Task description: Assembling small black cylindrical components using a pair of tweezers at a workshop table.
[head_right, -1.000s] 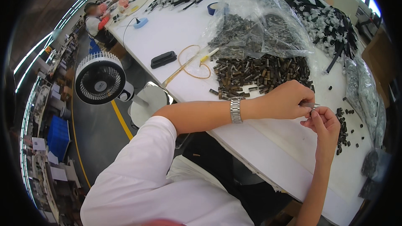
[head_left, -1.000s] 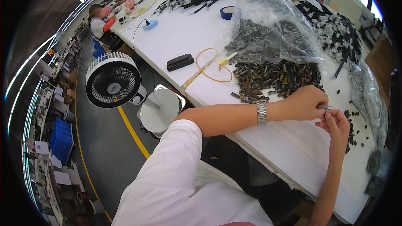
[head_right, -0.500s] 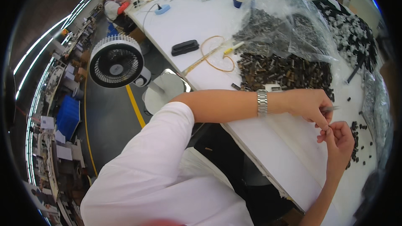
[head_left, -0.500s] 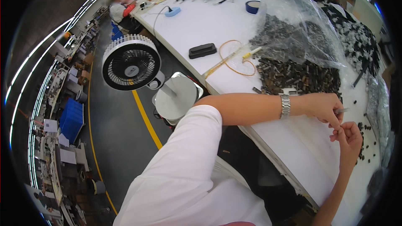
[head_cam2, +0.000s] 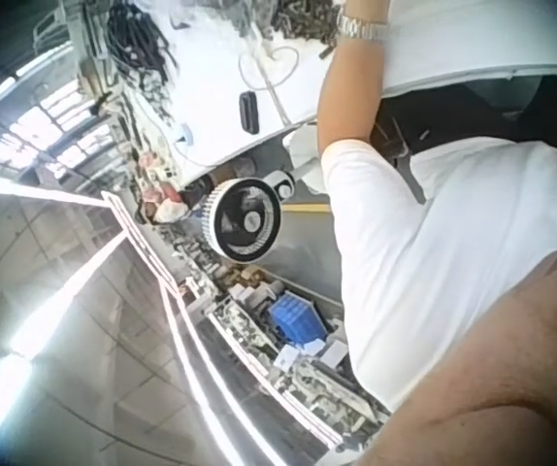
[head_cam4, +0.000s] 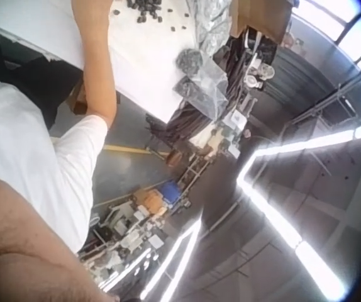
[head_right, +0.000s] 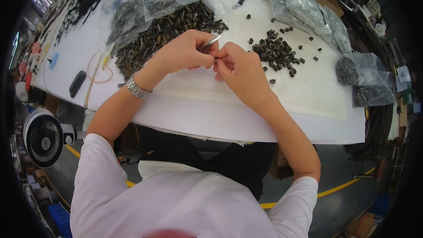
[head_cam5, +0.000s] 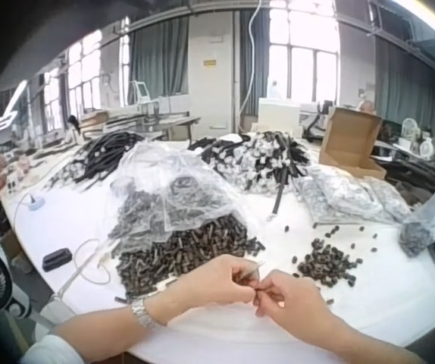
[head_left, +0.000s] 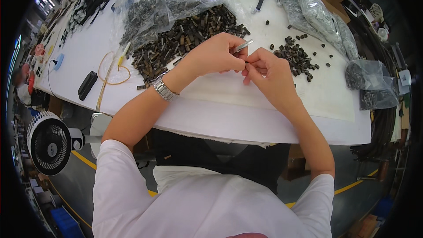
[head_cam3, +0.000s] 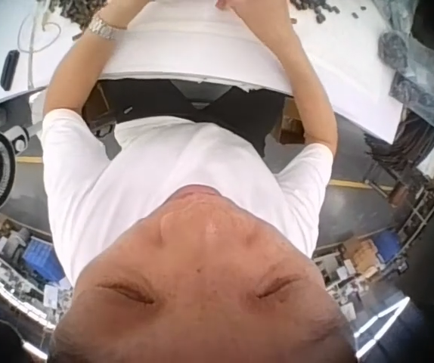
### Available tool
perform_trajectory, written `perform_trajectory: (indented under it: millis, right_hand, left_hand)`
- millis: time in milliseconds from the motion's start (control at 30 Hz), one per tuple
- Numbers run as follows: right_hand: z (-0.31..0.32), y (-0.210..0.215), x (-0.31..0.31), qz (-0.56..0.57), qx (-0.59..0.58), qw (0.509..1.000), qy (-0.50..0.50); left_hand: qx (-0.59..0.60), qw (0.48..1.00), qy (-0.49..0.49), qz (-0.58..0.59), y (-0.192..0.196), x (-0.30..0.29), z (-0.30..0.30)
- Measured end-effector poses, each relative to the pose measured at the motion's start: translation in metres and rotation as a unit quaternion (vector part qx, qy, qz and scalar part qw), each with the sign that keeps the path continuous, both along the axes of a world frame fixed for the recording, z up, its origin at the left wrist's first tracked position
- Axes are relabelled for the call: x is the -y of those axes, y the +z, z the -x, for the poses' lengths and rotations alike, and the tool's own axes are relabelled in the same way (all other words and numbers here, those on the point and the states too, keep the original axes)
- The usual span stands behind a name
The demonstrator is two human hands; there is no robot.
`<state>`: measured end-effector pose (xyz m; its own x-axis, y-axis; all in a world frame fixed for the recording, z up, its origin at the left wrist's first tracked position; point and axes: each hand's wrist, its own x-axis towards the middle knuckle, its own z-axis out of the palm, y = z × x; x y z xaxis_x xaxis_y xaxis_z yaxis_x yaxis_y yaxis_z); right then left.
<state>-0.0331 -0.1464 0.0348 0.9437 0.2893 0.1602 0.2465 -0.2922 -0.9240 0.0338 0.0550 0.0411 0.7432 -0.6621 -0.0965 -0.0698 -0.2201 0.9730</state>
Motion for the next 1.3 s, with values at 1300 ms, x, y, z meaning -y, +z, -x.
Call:
perform_trajectory:
  millis: [1300]
  right_hand:
    - [-0.007,0.000,-0.001,-0.150,0.104,0.983,-0.035]
  left_hand:
    - [0.332,0.936,0.113,-0.024,0.025,-0.004,0.021]
